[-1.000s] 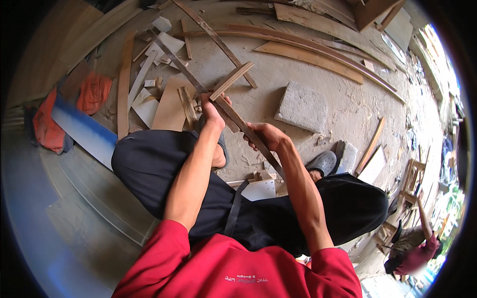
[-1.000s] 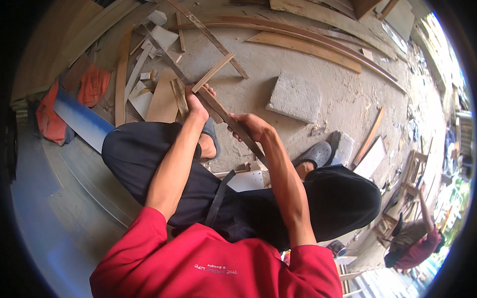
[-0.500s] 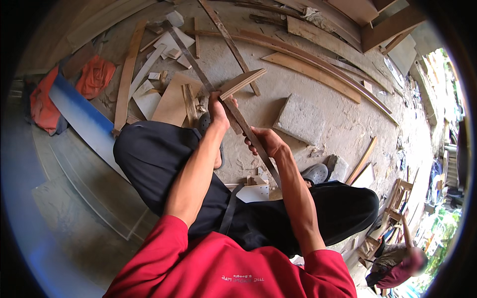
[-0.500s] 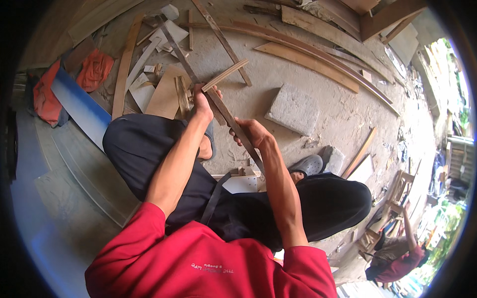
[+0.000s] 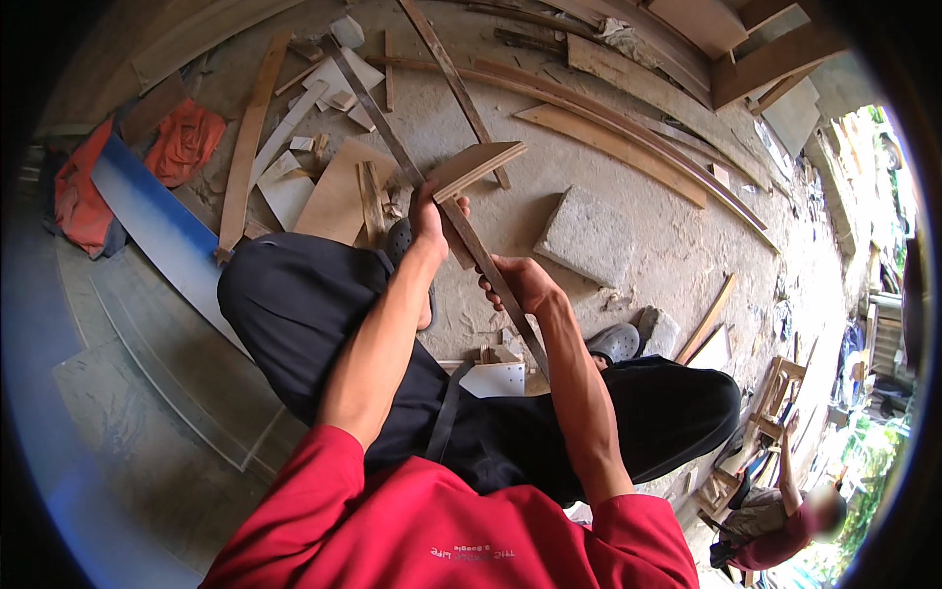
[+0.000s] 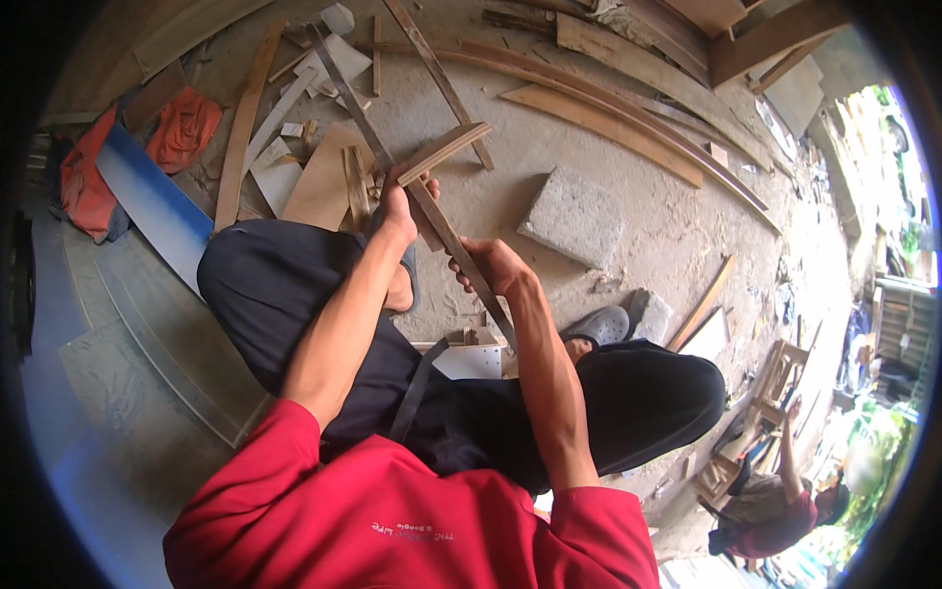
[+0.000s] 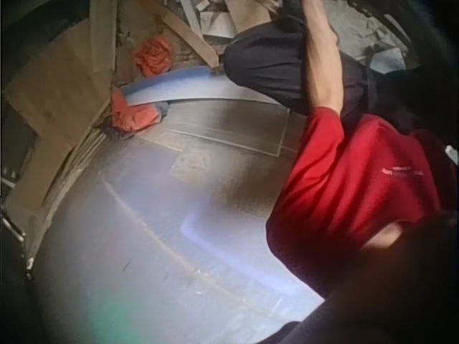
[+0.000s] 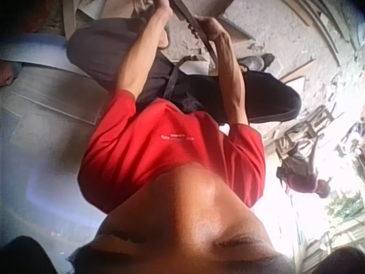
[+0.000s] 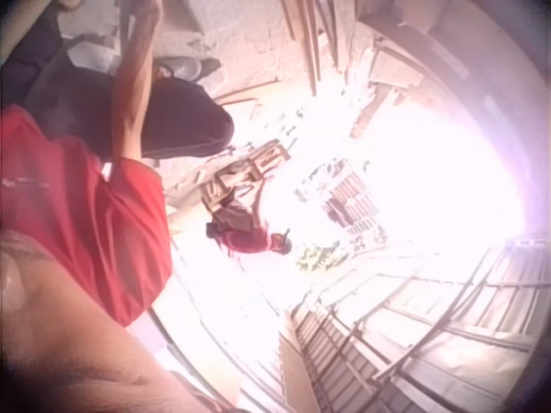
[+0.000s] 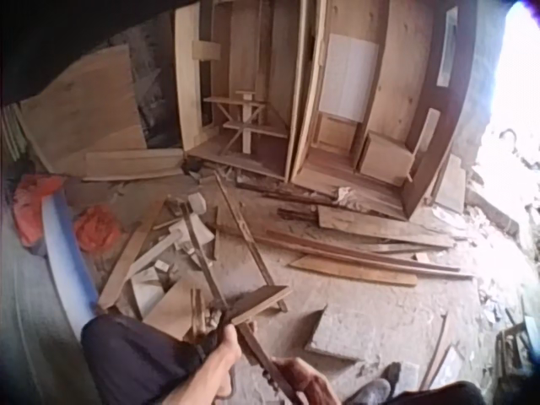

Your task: The person sits on the floor and uses a metal file to sand the edges of small wooden pieces. They repeatedly pick up pieces, file them, and place them back down among scattered wood scraps.

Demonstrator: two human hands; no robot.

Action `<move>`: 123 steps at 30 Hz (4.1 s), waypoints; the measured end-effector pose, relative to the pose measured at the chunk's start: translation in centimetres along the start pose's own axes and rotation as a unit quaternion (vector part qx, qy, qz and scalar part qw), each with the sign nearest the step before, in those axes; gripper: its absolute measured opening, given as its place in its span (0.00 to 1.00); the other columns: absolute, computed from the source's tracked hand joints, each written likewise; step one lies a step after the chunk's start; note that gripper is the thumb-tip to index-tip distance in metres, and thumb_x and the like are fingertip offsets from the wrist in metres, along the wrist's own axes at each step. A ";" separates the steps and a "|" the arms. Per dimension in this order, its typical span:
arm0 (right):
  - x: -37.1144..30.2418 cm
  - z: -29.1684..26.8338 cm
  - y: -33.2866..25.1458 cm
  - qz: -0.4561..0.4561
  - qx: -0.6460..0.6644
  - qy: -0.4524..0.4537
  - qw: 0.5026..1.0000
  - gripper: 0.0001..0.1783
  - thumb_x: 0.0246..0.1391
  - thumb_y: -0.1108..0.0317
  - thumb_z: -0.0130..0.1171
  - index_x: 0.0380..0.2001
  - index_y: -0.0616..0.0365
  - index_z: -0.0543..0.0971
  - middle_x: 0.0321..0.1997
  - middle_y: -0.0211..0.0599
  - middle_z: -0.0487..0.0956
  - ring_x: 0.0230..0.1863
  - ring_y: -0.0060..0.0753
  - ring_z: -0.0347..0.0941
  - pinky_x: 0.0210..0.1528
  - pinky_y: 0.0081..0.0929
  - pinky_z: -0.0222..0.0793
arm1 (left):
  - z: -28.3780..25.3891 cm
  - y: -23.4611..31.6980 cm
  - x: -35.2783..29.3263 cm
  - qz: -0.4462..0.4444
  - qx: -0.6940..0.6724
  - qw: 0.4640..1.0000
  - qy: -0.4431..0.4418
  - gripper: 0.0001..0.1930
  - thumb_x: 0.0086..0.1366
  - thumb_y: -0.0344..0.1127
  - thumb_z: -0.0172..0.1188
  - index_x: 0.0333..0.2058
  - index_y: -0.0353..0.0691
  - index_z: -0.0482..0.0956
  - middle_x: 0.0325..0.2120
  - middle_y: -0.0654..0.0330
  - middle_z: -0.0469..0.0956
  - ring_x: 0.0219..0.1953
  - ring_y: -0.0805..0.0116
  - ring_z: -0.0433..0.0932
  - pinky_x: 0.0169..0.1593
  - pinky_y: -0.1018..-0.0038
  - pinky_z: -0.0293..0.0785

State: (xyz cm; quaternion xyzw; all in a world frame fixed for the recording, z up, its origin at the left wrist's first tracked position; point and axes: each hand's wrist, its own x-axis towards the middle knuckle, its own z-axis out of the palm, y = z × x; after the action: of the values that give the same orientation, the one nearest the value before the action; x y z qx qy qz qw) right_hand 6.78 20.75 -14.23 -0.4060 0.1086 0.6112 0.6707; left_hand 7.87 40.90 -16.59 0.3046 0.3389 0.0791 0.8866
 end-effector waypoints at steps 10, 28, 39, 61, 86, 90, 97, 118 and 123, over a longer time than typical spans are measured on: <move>1.1 -1.2 0.2 -0.016 -0.005 0.001 1.000 0.17 0.62 0.54 0.48 0.40 0.58 0.73 0.26 0.34 0.76 0.21 0.27 0.70 0.23 0.25 0.67 | 0.4 0.9 -0.3 -0.030 -0.006 1.000 0.006 0.14 0.56 0.49 0.56 0.30 0.44 0.76 0.27 0.65 0.76 0.31 0.68 0.77 0.39 0.68 0.75; 1.5 -1.9 0.5 -0.004 -0.002 -0.015 1.000 0.16 0.61 0.54 0.52 0.37 0.56 0.75 0.25 0.32 0.77 0.19 0.25 0.70 0.20 0.25 0.65 | 0.1 1.2 0.0 -0.026 0.032 0.999 0.030 0.20 0.64 0.54 0.48 0.34 0.41 0.73 0.29 0.64 0.76 0.32 0.68 0.76 0.41 0.70 0.75; 1.5 -1.8 0.2 -0.015 0.017 -0.070 0.997 0.16 0.61 0.53 0.50 0.38 0.54 0.76 0.25 0.30 0.76 0.19 0.24 0.69 0.18 0.25 0.65 | -0.5 0.9 1.2 -0.008 0.038 0.999 0.024 0.20 0.62 0.56 0.47 0.28 0.44 0.71 0.23 0.64 0.73 0.26 0.69 0.74 0.36 0.69 0.74; 1.4 -1.8 0.0 -0.041 -0.046 -0.057 0.997 0.18 0.60 0.53 0.47 0.41 0.56 0.74 0.31 0.35 0.76 0.28 0.27 0.73 0.26 0.26 0.69 | 0.2 0.4 0.8 0.006 0.029 0.999 0.032 0.14 0.56 0.51 0.53 0.27 0.47 0.71 0.21 0.65 0.72 0.23 0.66 0.73 0.31 0.67 0.72; 1.6 5.9 3.0 -0.267 -0.628 0.404 0.608 0.18 0.52 0.65 0.51 0.44 0.65 0.67 0.37 0.57 0.76 0.36 0.58 0.75 0.37 0.47 0.72 | 1.4 0.4 0.3 0.010 -0.009 0.999 0.045 0.13 0.59 0.47 0.52 0.29 0.44 0.74 0.23 0.63 0.74 0.22 0.67 0.75 0.29 0.70 0.74; 1.6 6.1 2.9 -0.272 -0.633 0.400 0.605 0.17 0.52 0.65 0.51 0.42 0.64 0.66 0.36 0.59 0.76 0.35 0.59 0.75 0.37 0.48 0.72 | 1.1 0.1 0.6 0.025 -0.015 0.999 0.043 0.13 0.61 0.47 0.51 0.30 0.44 0.74 0.23 0.63 0.75 0.22 0.67 0.75 0.29 0.70 0.74; 1.7 6.0 3.0 -0.250 -0.635 0.405 0.608 0.17 0.52 0.64 0.52 0.41 0.64 0.66 0.36 0.58 0.76 0.35 0.59 0.75 0.37 0.48 0.72 | 1.4 0.2 0.1 0.029 -0.018 0.999 0.033 0.13 0.61 0.46 0.51 0.29 0.44 0.75 0.21 0.63 0.74 0.21 0.67 0.75 0.28 0.71 0.73; 1.5 6.5 2.7 -0.240 -0.641 0.414 0.600 0.14 0.52 0.64 0.50 0.36 0.63 0.67 0.34 0.55 0.76 0.33 0.57 0.76 0.34 0.49 0.72 | 1.3 0.1 0.5 0.024 -0.028 0.997 0.069 0.09 0.57 0.43 0.55 0.28 0.44 0.76 0.19 0.64 0.74 0.19 0.68 0.73 0.27 0.72 0.72; 1.5 6.3 2.9 -0.255 -0.633 0.411 0.605 0.15 0.51 0.63 0.52 0.36 0.63 0.67 0.35 0.55 0.76 0.34 0.57 0.76 0.34 0.48 0.72 | 1.4 0.3 0.2 0.025 -0.017 0.998 0.053 0.10 0.57 0.44 0.55 0.29 0.45 0.76 0.21 0.64 0.74 0.20 0.70 0.74 0.27 0.73 0.72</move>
State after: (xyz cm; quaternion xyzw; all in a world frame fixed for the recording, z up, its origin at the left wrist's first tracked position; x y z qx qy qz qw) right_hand 2.26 25.89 -12.26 -0.9488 -0.1487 0.1007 0.2598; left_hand 8.93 40.57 -15.72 0.2933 0.3764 0.1226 0.8702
